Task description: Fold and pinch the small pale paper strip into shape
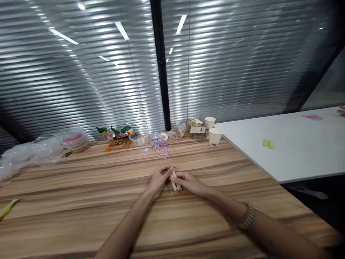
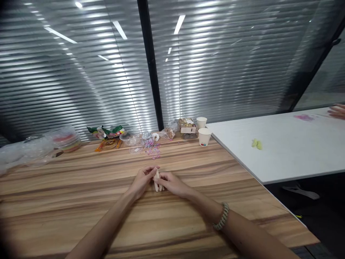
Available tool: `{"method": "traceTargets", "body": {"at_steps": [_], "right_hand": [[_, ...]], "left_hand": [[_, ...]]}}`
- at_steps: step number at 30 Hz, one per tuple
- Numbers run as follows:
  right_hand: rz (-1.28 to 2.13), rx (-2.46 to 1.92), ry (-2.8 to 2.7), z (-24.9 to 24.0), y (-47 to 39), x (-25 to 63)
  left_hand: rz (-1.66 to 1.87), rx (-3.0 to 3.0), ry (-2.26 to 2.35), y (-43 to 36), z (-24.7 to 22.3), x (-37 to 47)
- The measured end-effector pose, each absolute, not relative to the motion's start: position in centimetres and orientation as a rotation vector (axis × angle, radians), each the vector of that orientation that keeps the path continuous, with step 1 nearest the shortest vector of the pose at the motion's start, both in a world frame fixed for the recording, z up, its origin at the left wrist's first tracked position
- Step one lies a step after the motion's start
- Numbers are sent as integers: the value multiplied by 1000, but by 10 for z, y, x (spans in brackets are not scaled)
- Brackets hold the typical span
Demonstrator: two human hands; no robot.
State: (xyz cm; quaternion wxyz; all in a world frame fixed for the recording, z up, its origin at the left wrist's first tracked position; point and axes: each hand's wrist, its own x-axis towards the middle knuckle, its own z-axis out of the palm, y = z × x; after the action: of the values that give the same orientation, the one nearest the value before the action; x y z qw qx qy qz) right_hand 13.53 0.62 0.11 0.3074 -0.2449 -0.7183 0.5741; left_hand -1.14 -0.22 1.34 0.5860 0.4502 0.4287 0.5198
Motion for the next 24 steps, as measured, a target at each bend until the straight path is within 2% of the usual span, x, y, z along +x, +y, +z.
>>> {"method": "traceTargets", "body": {"at_steps": [24], "right_hand": [[1317, -694, -2043, -3, 4, 135]], "left_hand": [[1221, 1076, 1020, 1, 9, -13]]}}
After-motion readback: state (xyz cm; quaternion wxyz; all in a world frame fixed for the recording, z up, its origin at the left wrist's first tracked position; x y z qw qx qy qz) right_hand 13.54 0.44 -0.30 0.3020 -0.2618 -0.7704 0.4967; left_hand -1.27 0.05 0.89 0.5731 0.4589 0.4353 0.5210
